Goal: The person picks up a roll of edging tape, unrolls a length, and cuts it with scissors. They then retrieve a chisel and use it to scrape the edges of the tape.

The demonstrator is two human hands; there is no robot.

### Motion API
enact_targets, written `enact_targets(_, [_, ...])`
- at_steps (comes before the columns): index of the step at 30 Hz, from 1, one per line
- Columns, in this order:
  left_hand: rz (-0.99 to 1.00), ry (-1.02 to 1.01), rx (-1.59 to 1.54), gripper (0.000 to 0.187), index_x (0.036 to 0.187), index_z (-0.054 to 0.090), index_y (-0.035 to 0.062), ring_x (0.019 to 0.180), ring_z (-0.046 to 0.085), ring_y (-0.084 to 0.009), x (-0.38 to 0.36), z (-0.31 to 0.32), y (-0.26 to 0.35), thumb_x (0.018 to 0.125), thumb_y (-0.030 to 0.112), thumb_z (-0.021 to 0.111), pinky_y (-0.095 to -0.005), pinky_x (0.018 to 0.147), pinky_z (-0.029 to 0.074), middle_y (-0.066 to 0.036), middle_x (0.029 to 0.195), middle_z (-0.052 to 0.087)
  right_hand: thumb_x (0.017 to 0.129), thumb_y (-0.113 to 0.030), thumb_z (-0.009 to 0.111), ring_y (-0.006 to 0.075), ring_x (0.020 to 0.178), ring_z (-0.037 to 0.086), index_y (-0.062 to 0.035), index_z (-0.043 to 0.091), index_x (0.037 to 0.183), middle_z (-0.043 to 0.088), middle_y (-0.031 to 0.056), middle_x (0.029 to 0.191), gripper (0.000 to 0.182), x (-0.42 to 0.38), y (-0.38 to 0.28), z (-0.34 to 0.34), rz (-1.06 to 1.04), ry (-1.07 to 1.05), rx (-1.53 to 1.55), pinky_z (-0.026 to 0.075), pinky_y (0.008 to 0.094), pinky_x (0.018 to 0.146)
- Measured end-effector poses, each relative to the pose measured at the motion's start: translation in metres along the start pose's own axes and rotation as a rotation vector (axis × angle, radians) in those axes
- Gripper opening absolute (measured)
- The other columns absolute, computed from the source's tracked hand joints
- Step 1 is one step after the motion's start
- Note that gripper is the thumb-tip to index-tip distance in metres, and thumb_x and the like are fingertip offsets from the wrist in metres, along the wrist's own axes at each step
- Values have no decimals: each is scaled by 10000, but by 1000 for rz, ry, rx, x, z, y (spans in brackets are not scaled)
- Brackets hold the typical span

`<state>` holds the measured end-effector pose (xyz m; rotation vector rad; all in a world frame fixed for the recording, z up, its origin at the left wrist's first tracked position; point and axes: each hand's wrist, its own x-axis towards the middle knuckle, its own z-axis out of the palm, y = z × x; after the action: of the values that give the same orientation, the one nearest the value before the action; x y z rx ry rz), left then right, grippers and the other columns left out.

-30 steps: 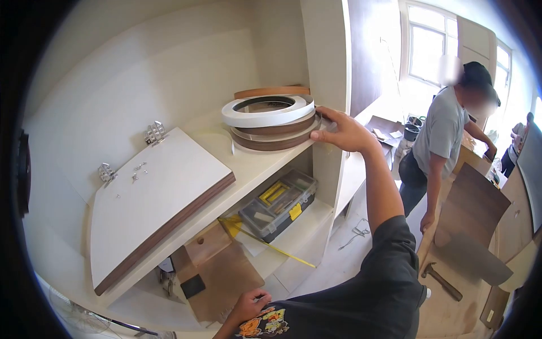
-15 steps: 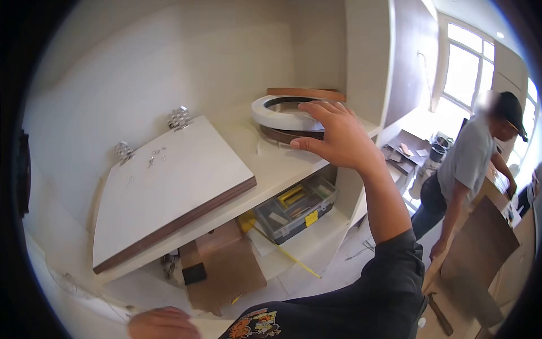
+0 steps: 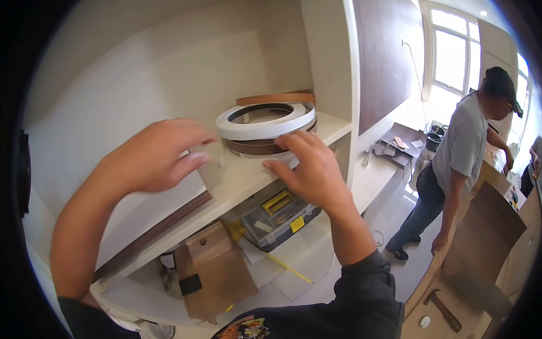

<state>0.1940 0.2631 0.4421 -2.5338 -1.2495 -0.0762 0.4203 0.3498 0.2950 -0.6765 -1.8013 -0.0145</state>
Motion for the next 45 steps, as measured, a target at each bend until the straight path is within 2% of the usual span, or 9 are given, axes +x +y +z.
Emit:
enact_targets(6, [40, 96, -109, 458, 1238, 554, 14, 1067, 588, -323, 91, 58, -36, 911, 334, 589, -416, 915, 458, -188, 1190, 597, 750, -223, 781, 295, 883, 589, -14, 649, 999, 651, 122, 993, 351, -11, -1, -18, -44, -40, -89, 488, 377, 783])
enact_targets(12, [-85, -332, -237, 418, 1193, 578, 1, 1004, 596, -294, 119, 63, -45, 882, 272, 649, -375, 873, 460, -174, 1108, 639, 764, -276, 768, 321, 948, 583, -13, 644, 1022, 643, 124, 1003, 389, -6, 4, -26, -66, -111, -145, 479, 397, 828])
enact_targets(24, [-156, -204, -490, 364, 1148, 607, 6, 865, 572, -166, 131, 28, -76, 896, 266, 651, -325, 795, 452, -52, 932, 657, 704, -310, 794, 318, 1121, 506, -51, 575, 1181, 526, 116, 1248, 585, 27, 1, -13, -158, -130, -338, 392, 418, 974])
enact_targets(28, [-201, -177, -467, 367, 1157, 611, 9, 840, 553, -174, 134, 20, -76, 908, 278, 642, -341, 757, 444, -61, 907, 644, 743, -333, 736, 324, 1051, 563, -59, 602, 1130, 613, 130, 1095, 493, 51, 22, 4, -210, -353, -354, 427, 422, 917])
enact_targets(31, [-207, -158, -354, 371, 1152, 615, 9, 877, 563, -190, 136, 25, -87, 905, 285, 648, -351, 774, 445, -88, 937, 651, 774, -315, 687, 322, 954, 603, -47, 619, 1014, 643, 138, 983, 366, 74, 16, 15, 28, -793, -402, 471, 427, 810])
enact_targets(34, [-217, -162, -340, 364, 1144, 622, 14, 902, 571, -201, 138, 25, -99, 904, 287, 649, -354, 786, 444, -101, 962, 658, 775, -253, 681, 323, 837, 616, -34, 602, 916, 637, 133, 909, 272, 61, 24, 11, -219, -422, -356, 484, 426, 723])
enact_targets(38, [-264, -210, -340, 339, 1119, 638, 30, 891, 581, -199, 134, 24, -102, 903, 291, 643, -346, 782, 443, -87, 951, 665, 761, -194, 702, 329, 724, 612, -8, 590, 947, 594, 141, 808, 286, 36, 6, -45, -264, -195, -270, 495, 389, 676])
enact_targets(42, [-264, -283, -316, 309, 1072, 657, 42, 858, 592, -198, 142, 35, -101, 896, 295, 640, -344, 761, 444, -73, 913, 662, 743, -257, 701, 248, 621, 575, 5, 612, 987, 572, 110, 767, 369, -2, -18, -109, -65, 14, -173, 464, 361, 585])
enact_targets(45, [-256, -307, -309, 305, 1041, 664, 35, 842, 603, -215, 156, 50, -91, 893, 301, 642, -362, 749, 452, -88, 899, 663, 765, -251, 664, 171, 629, 530, 77, 595, 1008, 547, 74, 737, 414, -46, -18, -143, -57, 456, -113, 419, 310, 547])
